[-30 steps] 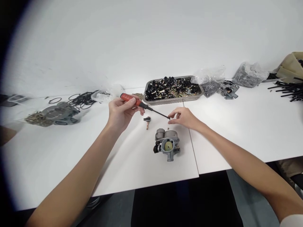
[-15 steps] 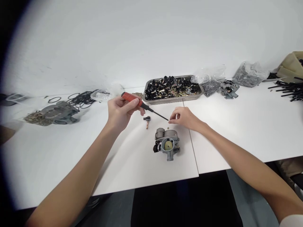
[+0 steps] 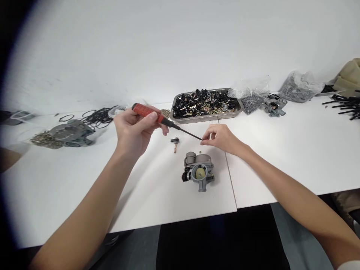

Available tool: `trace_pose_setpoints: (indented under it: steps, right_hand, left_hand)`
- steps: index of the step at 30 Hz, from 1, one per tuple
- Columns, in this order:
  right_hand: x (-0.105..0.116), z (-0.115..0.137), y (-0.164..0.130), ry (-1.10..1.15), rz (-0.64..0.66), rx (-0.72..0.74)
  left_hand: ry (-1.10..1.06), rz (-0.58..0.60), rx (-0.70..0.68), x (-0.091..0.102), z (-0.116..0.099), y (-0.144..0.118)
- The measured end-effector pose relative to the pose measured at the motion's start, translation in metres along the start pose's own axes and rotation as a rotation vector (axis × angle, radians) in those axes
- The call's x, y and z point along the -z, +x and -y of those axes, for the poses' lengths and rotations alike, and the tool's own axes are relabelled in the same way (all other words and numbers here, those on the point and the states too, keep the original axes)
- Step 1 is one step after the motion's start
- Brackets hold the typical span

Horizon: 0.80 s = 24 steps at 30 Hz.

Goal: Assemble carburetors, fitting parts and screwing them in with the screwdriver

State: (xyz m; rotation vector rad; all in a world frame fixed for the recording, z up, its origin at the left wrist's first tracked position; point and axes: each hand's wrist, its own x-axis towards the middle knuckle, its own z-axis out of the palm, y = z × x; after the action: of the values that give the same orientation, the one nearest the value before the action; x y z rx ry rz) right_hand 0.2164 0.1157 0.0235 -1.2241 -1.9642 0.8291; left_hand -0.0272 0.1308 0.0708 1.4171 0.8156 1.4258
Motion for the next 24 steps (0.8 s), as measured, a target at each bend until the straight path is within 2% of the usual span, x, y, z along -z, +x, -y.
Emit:
trace_pose_setpoints:
  steps: [11,15,20,24]
  right_hand:
    - [-0.001,-0.002,0.0,-0.003,-0.019,0.023]
    - [0.001,0.003,-0.001,0.128,-0.016,-0.017]
    - [0.003,0.015,-0.003,0.385,0.068,-0.106]
    - [0.001,0.023,-0.006,0.531,0.154,-0.114]
  left_hand:
    - [-0.014,0.011,-0.048,-0.003,0.009,0.001]
    - [0.049,0.081,-0.124,-0.021,-0.016,0.006]
    - [0.139,0.377,-0.181,-0.039,-0.059,0.013]
    - [0.09,0.39,-0.29,-0.036,-0.068,0.011]
